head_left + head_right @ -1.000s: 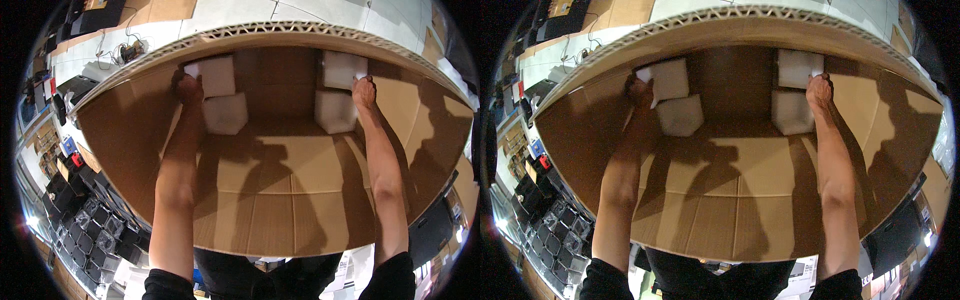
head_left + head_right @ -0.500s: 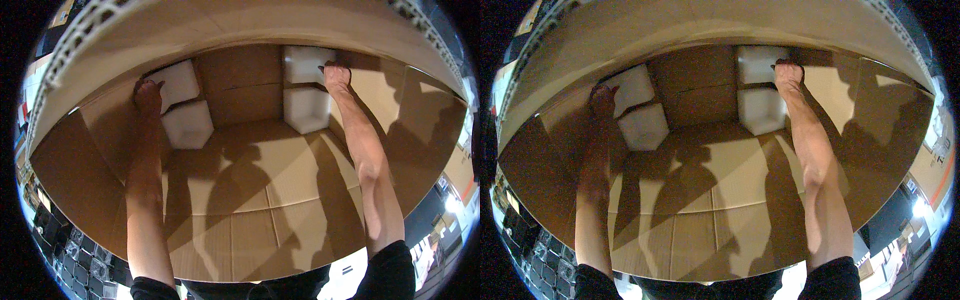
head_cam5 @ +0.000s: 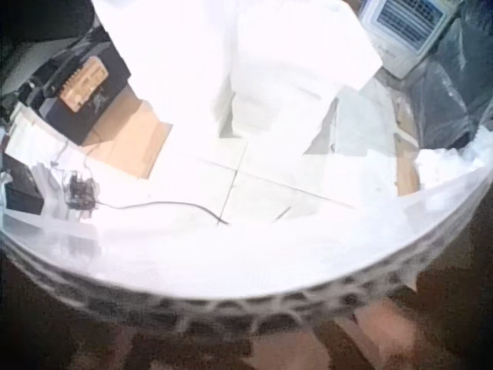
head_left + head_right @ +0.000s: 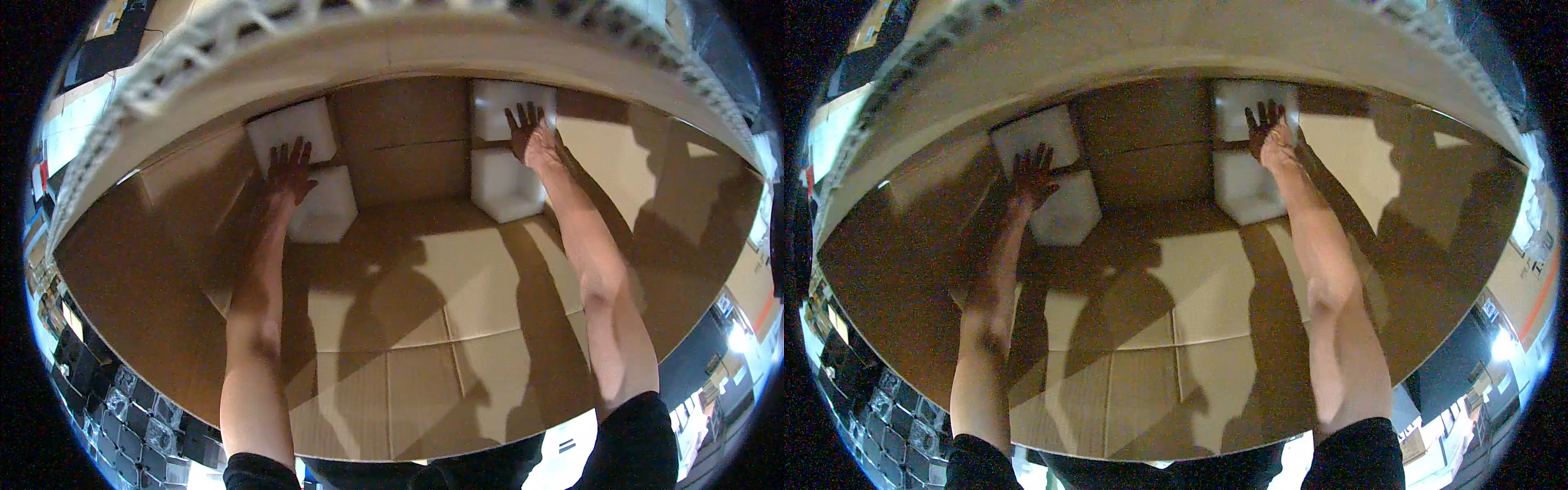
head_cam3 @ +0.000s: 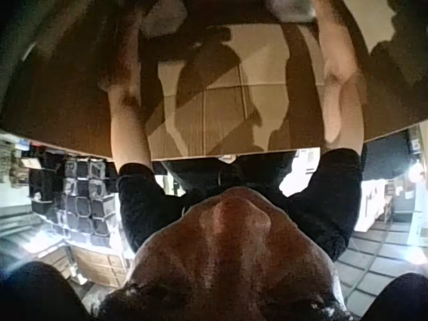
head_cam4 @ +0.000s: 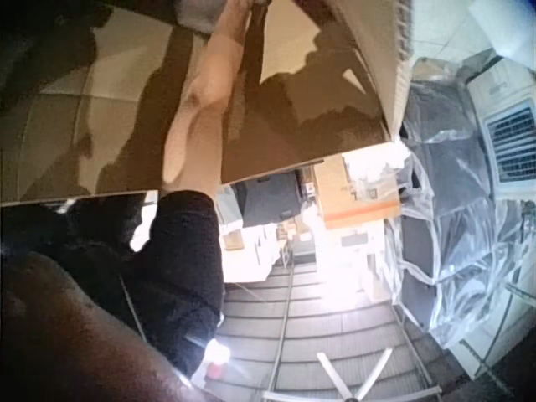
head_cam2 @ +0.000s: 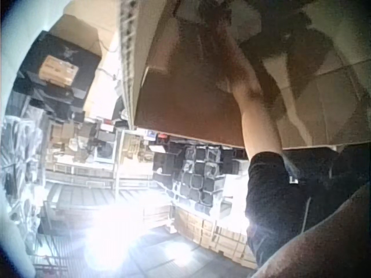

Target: The person opens a cardboard box with a red utility knife, cuts and places white foam padding inside, then retrieves a black and gold karaoke amplifier, wipes it with a cloth, and places it into the box.

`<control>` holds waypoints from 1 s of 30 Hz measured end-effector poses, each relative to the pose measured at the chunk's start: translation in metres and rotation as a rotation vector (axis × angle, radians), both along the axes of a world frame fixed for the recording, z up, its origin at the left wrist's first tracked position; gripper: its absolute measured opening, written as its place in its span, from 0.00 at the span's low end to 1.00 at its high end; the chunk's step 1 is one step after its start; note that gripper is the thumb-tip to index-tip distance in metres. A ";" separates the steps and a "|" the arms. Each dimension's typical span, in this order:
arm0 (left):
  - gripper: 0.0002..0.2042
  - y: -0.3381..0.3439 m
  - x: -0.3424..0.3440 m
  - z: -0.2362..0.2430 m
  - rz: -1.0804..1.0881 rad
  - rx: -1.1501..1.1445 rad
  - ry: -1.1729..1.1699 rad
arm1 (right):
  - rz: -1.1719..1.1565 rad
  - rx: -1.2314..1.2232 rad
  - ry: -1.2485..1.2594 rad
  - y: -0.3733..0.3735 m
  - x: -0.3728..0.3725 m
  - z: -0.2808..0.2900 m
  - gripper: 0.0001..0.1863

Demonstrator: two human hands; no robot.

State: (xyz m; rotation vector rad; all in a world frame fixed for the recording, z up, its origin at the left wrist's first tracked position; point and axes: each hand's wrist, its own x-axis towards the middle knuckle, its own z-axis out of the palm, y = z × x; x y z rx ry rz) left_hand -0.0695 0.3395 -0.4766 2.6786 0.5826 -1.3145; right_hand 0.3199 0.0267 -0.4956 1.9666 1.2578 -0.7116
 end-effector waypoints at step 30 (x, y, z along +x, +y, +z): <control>0.20 -0.252 0.053 0.552 0.222 -0.274 -0.463 | -1.313 1.193 0.131 -0.304 -0.048 0.551 0.13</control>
